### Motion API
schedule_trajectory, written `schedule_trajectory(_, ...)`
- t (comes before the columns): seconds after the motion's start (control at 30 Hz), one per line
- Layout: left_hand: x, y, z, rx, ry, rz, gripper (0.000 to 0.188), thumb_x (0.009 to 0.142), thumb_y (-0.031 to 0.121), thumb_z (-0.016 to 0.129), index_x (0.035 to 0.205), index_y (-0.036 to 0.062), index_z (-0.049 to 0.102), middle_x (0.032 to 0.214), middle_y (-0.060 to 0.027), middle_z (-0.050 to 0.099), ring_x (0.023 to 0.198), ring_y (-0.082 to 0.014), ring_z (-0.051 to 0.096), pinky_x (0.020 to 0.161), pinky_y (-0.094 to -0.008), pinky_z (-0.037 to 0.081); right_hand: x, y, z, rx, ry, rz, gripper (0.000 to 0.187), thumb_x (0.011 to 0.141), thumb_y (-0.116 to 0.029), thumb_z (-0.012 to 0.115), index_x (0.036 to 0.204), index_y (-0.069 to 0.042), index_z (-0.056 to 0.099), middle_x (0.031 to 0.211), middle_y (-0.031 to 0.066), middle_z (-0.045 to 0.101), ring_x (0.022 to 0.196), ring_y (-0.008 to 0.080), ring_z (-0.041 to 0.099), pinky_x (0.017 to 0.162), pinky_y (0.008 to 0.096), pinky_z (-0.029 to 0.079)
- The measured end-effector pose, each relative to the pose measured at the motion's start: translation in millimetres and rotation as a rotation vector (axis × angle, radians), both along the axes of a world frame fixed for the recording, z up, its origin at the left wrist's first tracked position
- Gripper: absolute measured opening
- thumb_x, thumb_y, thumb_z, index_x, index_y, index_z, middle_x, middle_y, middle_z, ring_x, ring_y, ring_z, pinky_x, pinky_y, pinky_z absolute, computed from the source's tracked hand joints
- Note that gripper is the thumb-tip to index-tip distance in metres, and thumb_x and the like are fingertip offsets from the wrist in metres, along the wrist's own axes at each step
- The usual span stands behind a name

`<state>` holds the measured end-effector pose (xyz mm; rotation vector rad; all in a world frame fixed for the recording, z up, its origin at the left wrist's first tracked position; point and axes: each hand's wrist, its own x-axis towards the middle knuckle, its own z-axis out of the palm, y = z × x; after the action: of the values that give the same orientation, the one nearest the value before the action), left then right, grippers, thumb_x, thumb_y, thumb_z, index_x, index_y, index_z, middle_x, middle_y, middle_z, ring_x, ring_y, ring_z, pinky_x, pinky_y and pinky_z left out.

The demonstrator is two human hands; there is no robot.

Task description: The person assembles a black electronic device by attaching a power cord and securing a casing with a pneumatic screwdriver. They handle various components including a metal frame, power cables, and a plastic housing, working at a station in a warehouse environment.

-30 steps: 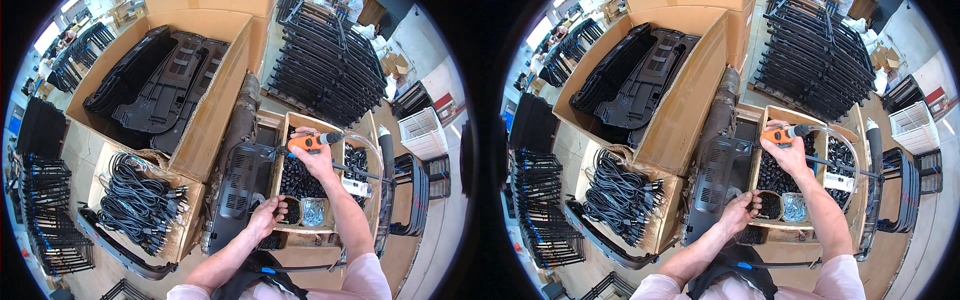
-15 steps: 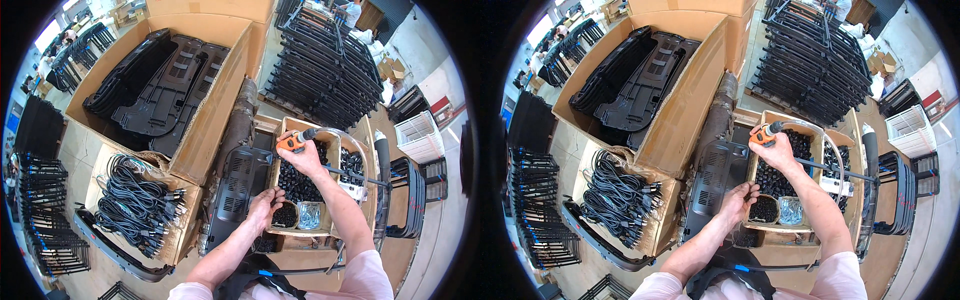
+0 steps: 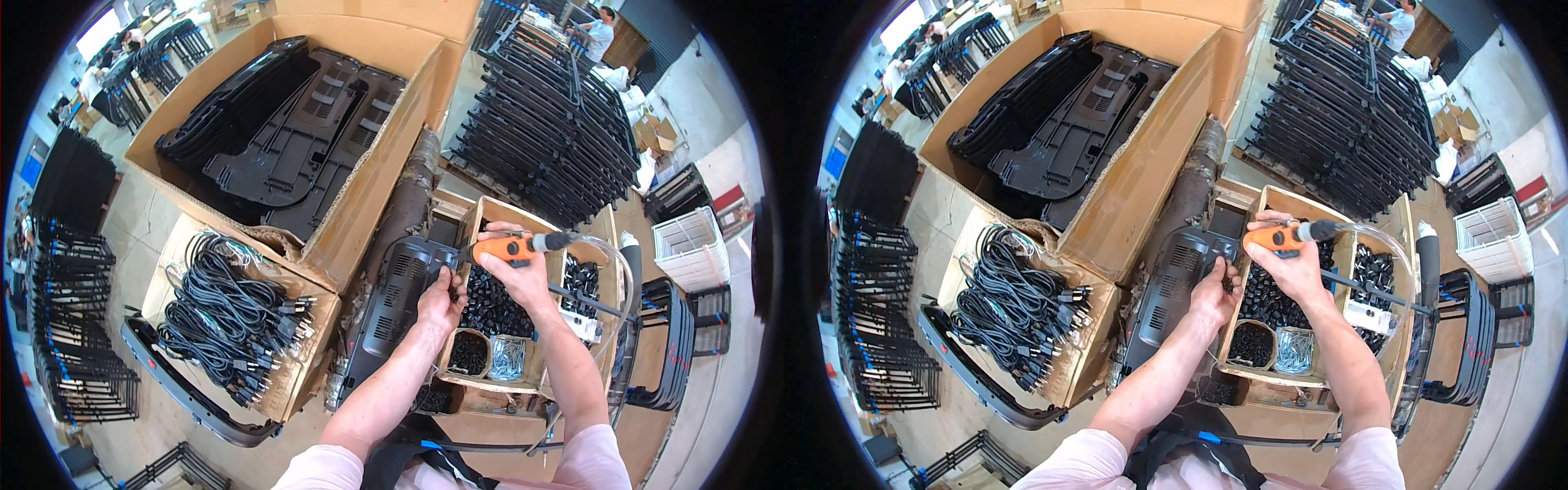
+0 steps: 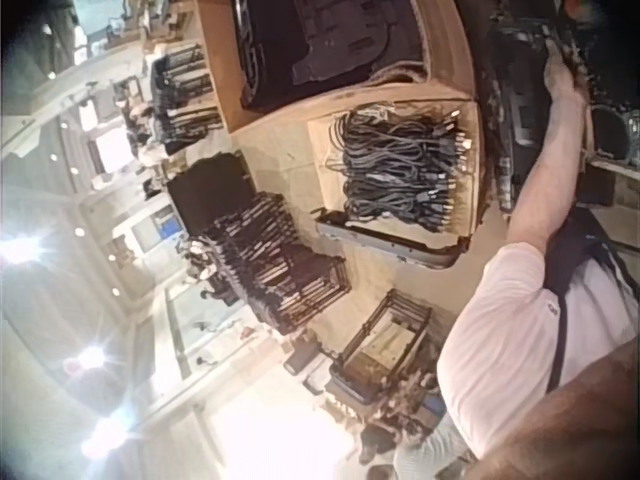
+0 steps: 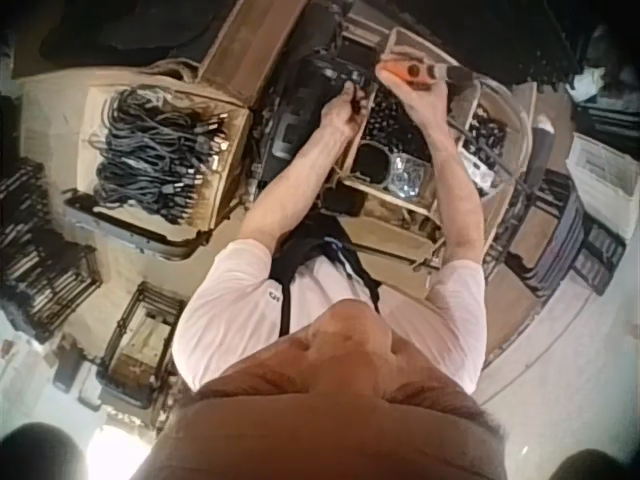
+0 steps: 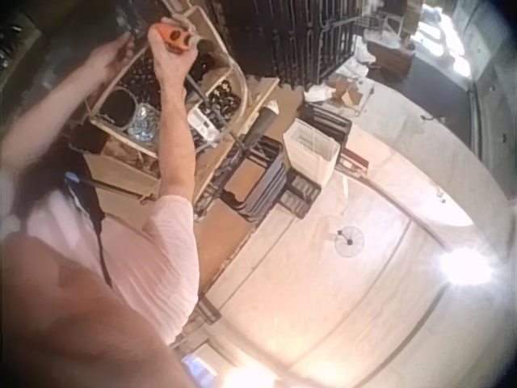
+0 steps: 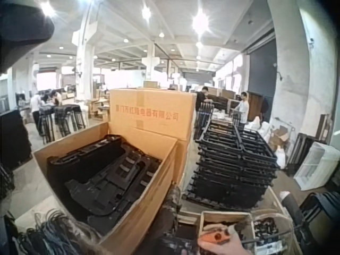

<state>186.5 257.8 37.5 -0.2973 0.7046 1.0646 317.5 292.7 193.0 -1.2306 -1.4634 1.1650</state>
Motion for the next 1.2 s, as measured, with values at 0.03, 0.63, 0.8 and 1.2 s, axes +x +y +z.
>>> schedule_trajectory(0.03, 2, 7, 5, -0.015, -0.028, 0.044, 0.025, 0.112, 0.037, 0.060, 0.105, 0.0139, 0.064, 0.083, 0.0014, 0.062, 0.070, -0.0136, 0.060, 0.061, -0.0258, 0.051, -1, -4, 6, 0.006, 0.008, 0.015, 0.050, 0.090, -0.004, 0.084, 0.134, 0.002, 0.061, 0.124, 0.0138, 0.074, 0.117, 0.0179, 0.069, 0.105, 0.0351, 0.057)
schedule_trajectory(0.63, -9, 31, 16, -0.041, -0.268, 0.230, 0.022, 0.113, 0.032, 0.058, 0.109, 0.0125, 0.068, 0.087, 0.0010, 0.064, 0.072, -0.0118, 0.056, 0.064, -0.0262, 0.049, -16, -2, 12, 0.044, 0.033, 0.056, 0.052, 0.090, -0.005, 0.085, 0.135, 0.001, 0.060, 0.127, 0.0150, 0.074, 0.119, 0.0201, 0.069, 0.107, 0.0374, 0.056)
schedule_trajectory(0.8, -17, 32, 18, 0.016, -0.216, 0.237, 0.020, 0.115, 0.026, 0.055, 0.113, 0.0109, 0.068, 0.090, 0.0001, 0.065, 0.075, -0.0136, 0.058, 0.067, -0.0267, 0.051, -28, 7, 13, 0.034, 0.030, 0.054, 0.053, 0.090, -0.006, 0.086, 0.135, 0.002, 0.061, 0.125, 0.0150, 0.074, 0.119, 0.0203, 0.069, 0.106, 0.0379, 0.057)
schedule_trajectory(1.2, -22, -21, 38, 0.183, -0.034, -0.109, 0.030, 0.116, 0.031, 0.050, 0.120, 0.0039, 0.062, 0.105, -0.0119, 0.074, 0.080, -0.0182, 0.067, 0.070, -0.0304, 0.057, -40, 55, -27, 0.042, -0.076, 0.082, 0.054, 0.090, -0.011, 0.087, 0.137, -0.002, 0.062, 0.122, 0.0116, 0.075, 0.116, 0.0185, 0.070, 0.102, 0.0360, 0.058)
